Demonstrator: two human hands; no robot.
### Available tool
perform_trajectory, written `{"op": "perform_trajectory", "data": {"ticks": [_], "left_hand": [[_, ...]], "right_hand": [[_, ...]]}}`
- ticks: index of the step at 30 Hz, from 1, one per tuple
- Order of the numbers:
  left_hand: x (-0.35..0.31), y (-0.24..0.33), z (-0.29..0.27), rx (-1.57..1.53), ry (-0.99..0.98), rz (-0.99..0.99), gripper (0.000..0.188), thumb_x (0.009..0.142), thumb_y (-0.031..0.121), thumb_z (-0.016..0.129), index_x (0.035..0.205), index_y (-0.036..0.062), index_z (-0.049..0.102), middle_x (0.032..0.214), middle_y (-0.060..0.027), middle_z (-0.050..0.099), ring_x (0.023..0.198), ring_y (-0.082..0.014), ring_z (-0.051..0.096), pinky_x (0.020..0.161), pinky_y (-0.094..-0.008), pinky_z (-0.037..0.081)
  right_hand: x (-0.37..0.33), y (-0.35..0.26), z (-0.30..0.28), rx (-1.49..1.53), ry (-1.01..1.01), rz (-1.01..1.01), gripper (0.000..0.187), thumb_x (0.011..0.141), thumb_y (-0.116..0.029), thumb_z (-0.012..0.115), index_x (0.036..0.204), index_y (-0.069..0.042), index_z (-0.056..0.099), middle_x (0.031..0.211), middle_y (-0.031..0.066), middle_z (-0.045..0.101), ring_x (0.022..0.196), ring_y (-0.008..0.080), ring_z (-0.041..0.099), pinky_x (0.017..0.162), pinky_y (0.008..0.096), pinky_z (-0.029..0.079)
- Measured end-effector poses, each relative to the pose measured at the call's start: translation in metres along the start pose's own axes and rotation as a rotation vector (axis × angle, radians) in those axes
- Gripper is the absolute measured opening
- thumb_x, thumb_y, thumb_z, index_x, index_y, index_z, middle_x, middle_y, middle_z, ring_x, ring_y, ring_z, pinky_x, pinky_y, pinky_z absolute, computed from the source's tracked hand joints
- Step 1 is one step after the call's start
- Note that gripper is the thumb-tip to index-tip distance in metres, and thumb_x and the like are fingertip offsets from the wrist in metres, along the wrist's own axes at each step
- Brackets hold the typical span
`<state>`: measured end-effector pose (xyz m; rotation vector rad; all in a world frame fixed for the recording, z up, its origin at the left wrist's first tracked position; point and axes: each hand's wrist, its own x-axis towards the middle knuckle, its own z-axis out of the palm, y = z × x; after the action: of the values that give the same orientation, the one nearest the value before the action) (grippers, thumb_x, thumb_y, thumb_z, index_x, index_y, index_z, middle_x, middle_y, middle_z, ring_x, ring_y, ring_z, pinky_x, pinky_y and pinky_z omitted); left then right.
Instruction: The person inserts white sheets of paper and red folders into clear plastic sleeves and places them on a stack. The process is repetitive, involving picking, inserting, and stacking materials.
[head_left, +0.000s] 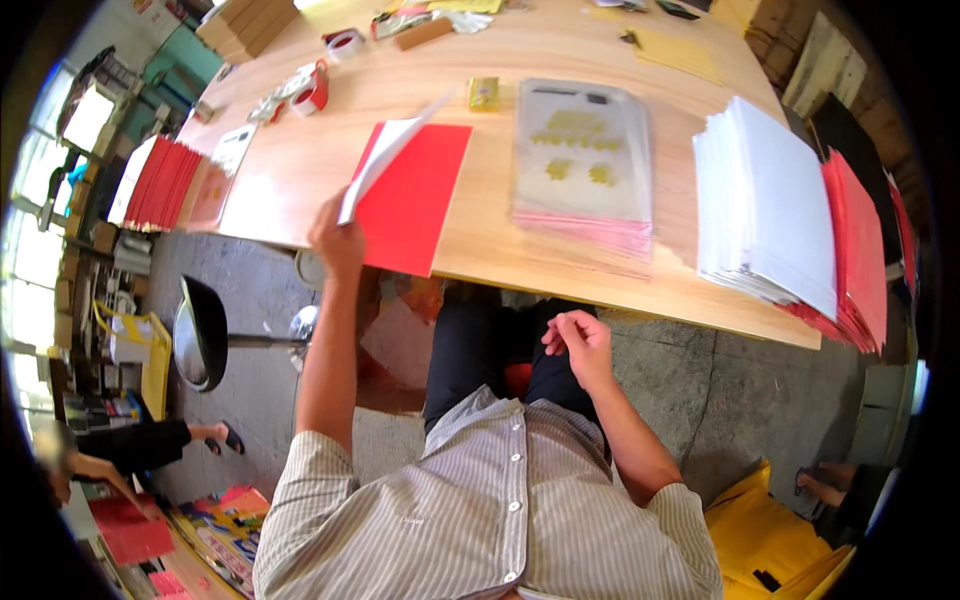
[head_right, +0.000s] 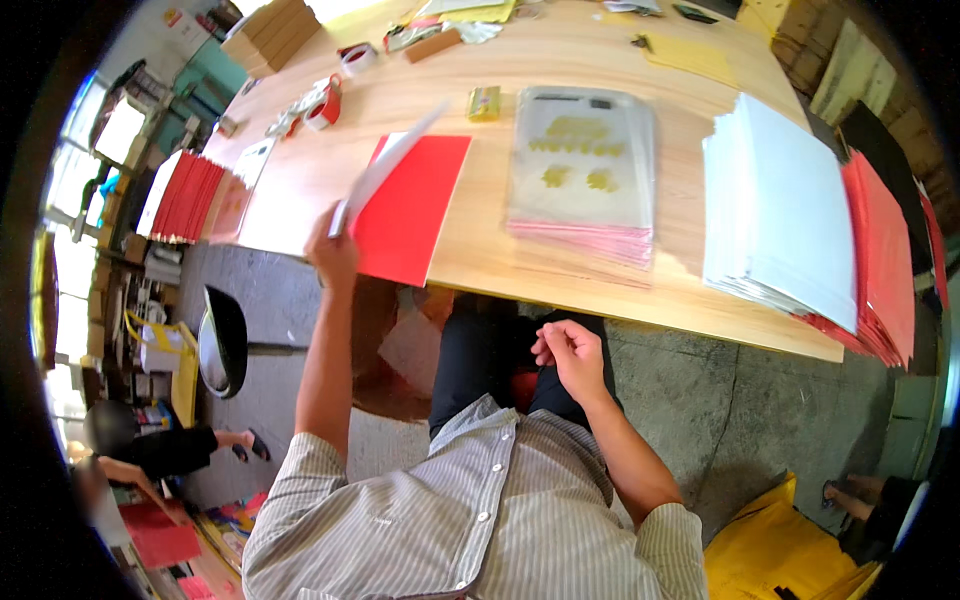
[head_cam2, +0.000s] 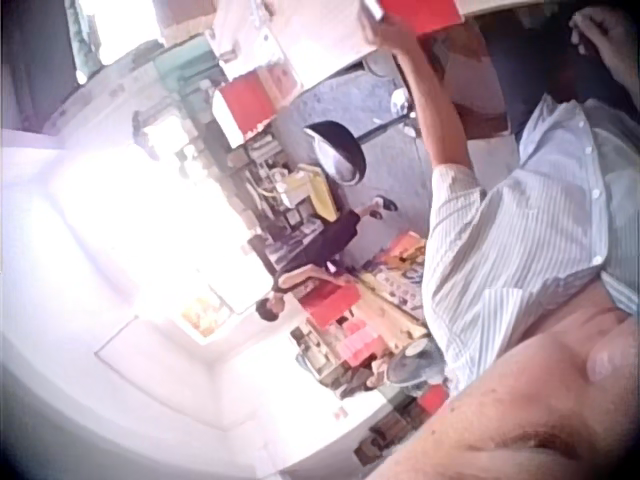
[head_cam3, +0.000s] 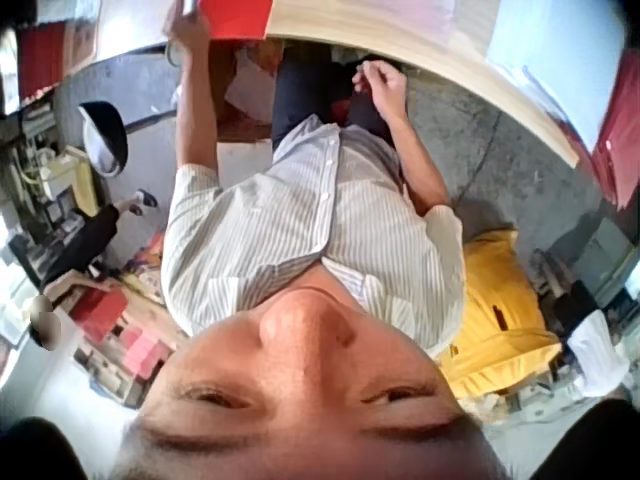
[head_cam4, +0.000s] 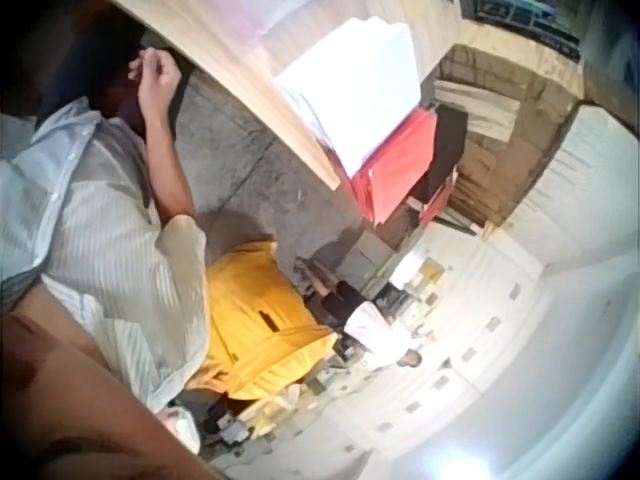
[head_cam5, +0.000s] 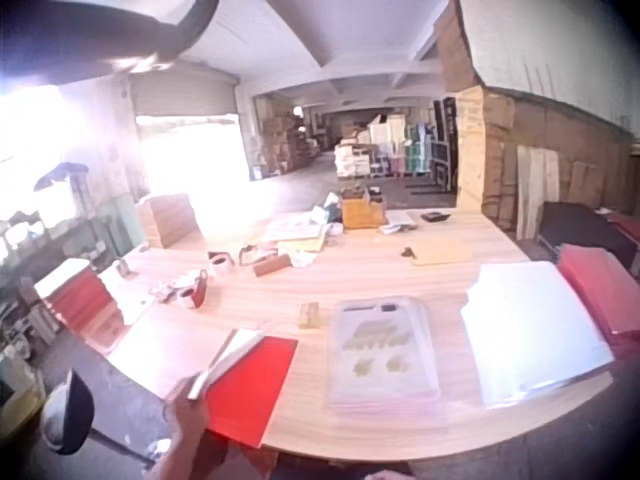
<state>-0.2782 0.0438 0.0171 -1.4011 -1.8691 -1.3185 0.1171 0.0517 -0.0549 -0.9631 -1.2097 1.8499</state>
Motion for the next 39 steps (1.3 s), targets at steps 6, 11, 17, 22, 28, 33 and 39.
{"op": "perform_trajectory", "data": {"ticks": [6, 11, 17, 22, 28, 33, 39], "left_hand": [[0.078, 0.089, -0.025, -0.294, 0.096, 0.017, 0.013, 0.094, 0.007, 0.07, 0.103, -0.0026, 0.073, 0.089, -0.01, 0.074, 0.082, -0.0137, 0.067, 0.072, -0.0272, 0.053], [0.063, 0.119, 0.01, -0.67, -0.081, -0.211, 0.018, 0.091, 0.009, 0.074, 0.104, -0.0046, 0.073, 0.088, -0.002, 0.07, 0.082, -0.0099, 0.061, 0.074, -0.0254, 0.05], [0.014, 0.129, 0.051, -0.807, -0.402, -0.414, 0.022, 0.089, 0.014, 0.078, 0.102, -0.0032, 0.073, 0.09, -0.0014, 0.071, 0.084, -0.0098, 0.061, 0.076, -0.0269, 0.05], [0.005, 0.12, 0.071, -0.913, -0.554, -0.438, 0.02, 0.09, 0.01, 0.077, 0.104, -0.0031, 0.073, 0.093, -0.0017, 0.072, 0.085, -0.0104, 0.063, 0.078, -0.0277, 0.051], [-0.011, 0.1, 0.101, -1.077, -0.691, -0.521, 0.024, 0.087, 0.004, 0.076, 0.11, -0.0008, 0.07, 0.099, -0.0019, 0.071, 0.091, -0.0132, 0.064, 0.083, -0.0305, 0.052], [-0.03, 0.1, 0.107, -1.041, -0.774, -0.594, 0.033, 0.086, 0.0, 0.075, 0.118, 0.002, 0.065, 0.109, -0.0039, 0.068, 0.104, -0.016, 0.063, 0.094, -0.0338, 0.051], [-0.009, 0.127, 0.073, -0.931, -0.852, -0.403, 0.04, 0.082, 0.0, 0.079, 0.119, -0.0003, 0.064, 0.11, -0.0038, 0.068, 0.103, -0.0142, 0.062, 0.09, -0.0327, 0.052]], "right_hand": [[0.055, -0.117, -0.012, -0.479, 0.163, -0.735, 0.069, 0.082, -0.013, 0.08, 0.142, 0.0, 0.049, 0.134, 0.016, 0.061, 0.127, 0.0221, 0.055, 0.105, 0.0384, 0.044], [0.093, -0.148, -0.044, -0.387, 0.149, -0.758, 0.087, 0.073, -0.015, 0.088, 0.146, 0.0, 0.043, 0.141, 0.017, 0.055, 0.132, 0.024, 0.051, 0.109, 0.0403, 0.041], [0.055, -0.115, -0.09, -0.165, 0.002, -0.287, 0.054, 0.077, -0.009, 0.086, 0.124, 0.003, 0.062, 0.111, 0.0095, 0.072, 0.1, 0.0167, 0.067, 0.088, 0.0318, 0.055], [0.05, -0.122, -0.103, -0.261, 0.113, -0.323, 0.029, 0.086, -0.008, 0.08, 0.111, 0.001, 0.071, 0.104, 0.006, 0.074, 0.094, 0.0097, 0.066, 0.084, 0.0289, 0.055], [0.055, -0.107, -0.122, -0.223, 0.064, -0.284, 0.032, 0.083, -0.008, 0.081, 0.113, -0.001, 0.071, 0.102, 0.0032, 0.074, 0.092, 0.0101, 0.066, 0.084, 0.0287, 0.054], [0.057, -0.105, -0.115, -0.327, 0.04, -0.3, 0.037, 0.084, -0.015, 0.081, 0.116, 0.0, 0.069, 0.105, 0.0064, 0.073, 0.095, 0.0137, 0.066, 0.086, 0.0318, 0.053], [-0.004, -0.124, -0.096, -0.594, 0.166, -0.345, 0.035, 0.089, -0.016, 0.074, 0.118, 0.002, 0.066, 0.105, 0.0101, 0.072, 0.098, 0.0165, 0.066, 0.086, 0.0339, 0.052]]}}
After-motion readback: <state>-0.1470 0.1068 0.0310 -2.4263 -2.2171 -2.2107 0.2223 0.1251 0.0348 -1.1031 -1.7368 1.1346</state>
